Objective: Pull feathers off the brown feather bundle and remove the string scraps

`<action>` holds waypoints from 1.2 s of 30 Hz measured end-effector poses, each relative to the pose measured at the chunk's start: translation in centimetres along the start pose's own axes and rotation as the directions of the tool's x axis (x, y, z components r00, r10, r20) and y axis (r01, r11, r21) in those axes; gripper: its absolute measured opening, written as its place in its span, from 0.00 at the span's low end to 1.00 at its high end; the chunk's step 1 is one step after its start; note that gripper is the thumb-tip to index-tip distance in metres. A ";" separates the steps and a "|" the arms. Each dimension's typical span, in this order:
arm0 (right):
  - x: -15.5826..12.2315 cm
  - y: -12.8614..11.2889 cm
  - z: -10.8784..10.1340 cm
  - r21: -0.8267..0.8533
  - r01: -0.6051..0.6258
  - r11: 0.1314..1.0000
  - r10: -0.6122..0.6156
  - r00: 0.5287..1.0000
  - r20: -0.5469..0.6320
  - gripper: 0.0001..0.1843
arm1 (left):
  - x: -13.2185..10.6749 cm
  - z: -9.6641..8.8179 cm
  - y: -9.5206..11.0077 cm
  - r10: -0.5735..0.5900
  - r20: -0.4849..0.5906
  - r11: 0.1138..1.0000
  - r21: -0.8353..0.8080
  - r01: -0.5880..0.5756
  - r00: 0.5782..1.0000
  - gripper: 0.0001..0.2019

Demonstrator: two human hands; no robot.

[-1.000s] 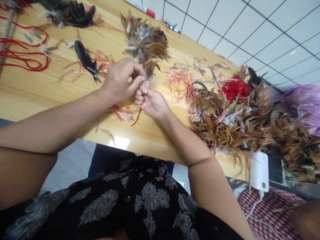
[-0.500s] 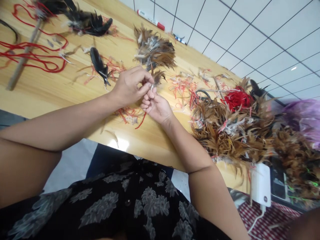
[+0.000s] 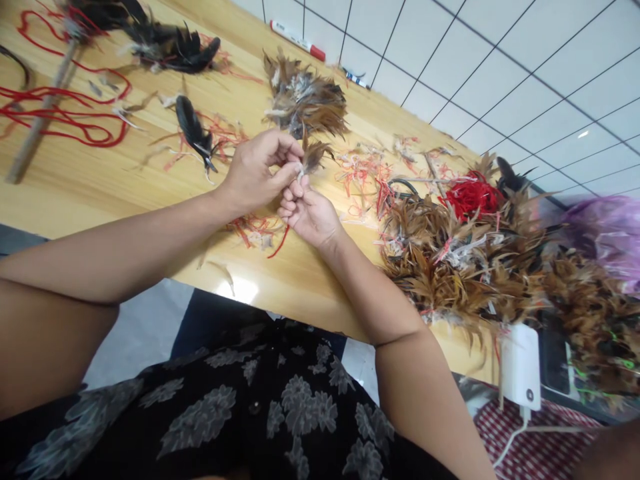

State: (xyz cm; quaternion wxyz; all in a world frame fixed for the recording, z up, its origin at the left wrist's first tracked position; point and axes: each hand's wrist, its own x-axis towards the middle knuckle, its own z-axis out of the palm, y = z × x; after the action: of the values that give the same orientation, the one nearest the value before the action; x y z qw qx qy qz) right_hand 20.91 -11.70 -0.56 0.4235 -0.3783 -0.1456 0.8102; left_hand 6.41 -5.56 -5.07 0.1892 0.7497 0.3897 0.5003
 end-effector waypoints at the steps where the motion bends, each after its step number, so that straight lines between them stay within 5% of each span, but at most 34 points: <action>1: -0.1 0.0 0.1 0.007 -0.004 1.000 0.004 1.000 0.002 0.22 | -0.1 0.1 0.0 -0.006 -0.005 1.000 -0.008 0.006 1.000 0.04; 16: 0.2 0.2 0.0 0.040 -0.002 0.999 0.002 1.000 -0.002 0.26 | 0.1 -1.1 0.4 0.003 0.078 0.995 0.103 -0.011 0.997 0.04; 23: 0.1 0.3 0.0 0.011 0.010 1.000 -0.010 1.000 0.001 0.25 | 0.3 -1.4 1.2 0.095 0.089 0.992 0.077 -0.102 0.992 0.05; 36: 0.3 0.7 0.0 -0.031 -0.015 0.999 0.016 1.000 0.017 0.25 | 0.6 -0.8 -0.8 0.199 0.140 0.979 -0.061 -0.192 0.970 0.09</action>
State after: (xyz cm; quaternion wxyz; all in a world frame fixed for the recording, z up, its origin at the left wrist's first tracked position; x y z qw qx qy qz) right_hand 20.39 -11.90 -1.11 0.4100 -0.3788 -0.1587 0.8143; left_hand 5.48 -4.68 -4.93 0.1843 0.8144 0.2871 0.4695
